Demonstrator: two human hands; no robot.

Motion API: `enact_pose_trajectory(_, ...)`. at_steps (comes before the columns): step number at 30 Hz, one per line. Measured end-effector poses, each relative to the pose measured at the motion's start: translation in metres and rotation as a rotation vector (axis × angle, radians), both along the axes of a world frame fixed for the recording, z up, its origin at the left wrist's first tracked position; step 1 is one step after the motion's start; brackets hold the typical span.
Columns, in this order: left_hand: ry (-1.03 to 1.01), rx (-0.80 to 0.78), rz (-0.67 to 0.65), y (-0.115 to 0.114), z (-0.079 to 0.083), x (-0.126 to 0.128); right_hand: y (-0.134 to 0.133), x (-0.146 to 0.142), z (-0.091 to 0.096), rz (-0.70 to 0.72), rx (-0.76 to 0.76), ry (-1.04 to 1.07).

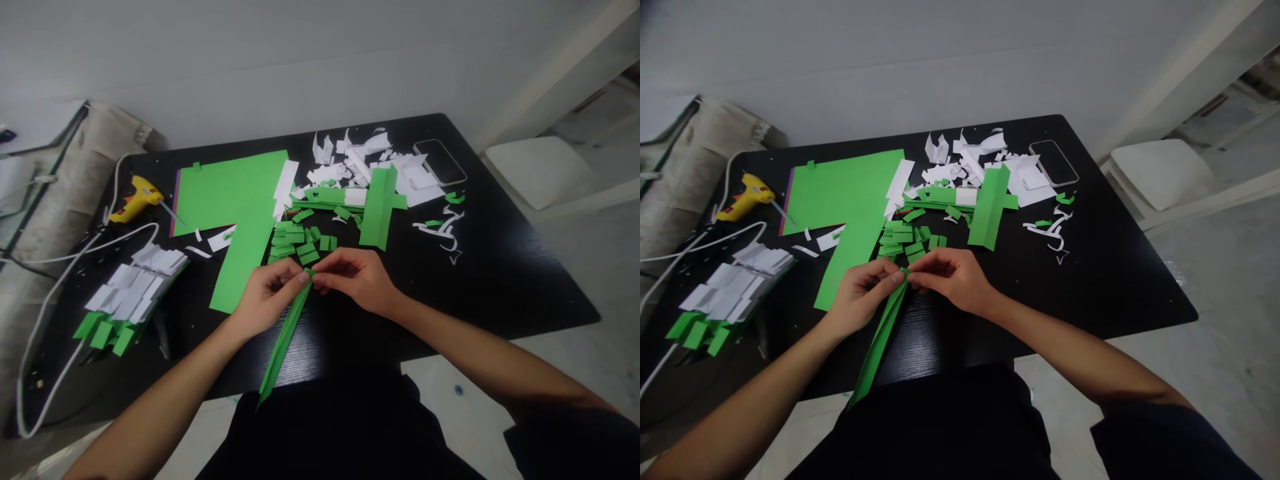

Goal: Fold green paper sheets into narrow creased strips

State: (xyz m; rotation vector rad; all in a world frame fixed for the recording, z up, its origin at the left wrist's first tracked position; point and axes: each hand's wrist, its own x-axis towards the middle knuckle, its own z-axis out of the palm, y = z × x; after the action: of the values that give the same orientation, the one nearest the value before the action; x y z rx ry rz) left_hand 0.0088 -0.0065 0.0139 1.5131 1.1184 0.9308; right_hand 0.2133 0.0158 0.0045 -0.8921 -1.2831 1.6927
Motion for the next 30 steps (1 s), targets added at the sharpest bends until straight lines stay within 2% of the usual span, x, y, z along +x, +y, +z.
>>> enact_pose_trajectory(14, -0.026, 0.093, -0.013, -0.0026, -0.0057, -0.0004, -0.0028, -0.0001, 0.0014, -0.01, 0.061, 0.04)
enact_pose_trajectory(21, -0.063, 0.008, -0.014, -0.0034, -0.0056, -0.0013, -0.0023, 0.0033, -0.0008, -0.021, 0.171, -0.042)
enact_pose_trajectory(30, -0.209, -0.125, -0.016, -0.0025, -0.0009, 0.0011, -0.0015, 0.0022, -0.0051, -0.07, 0.237, -0.034)
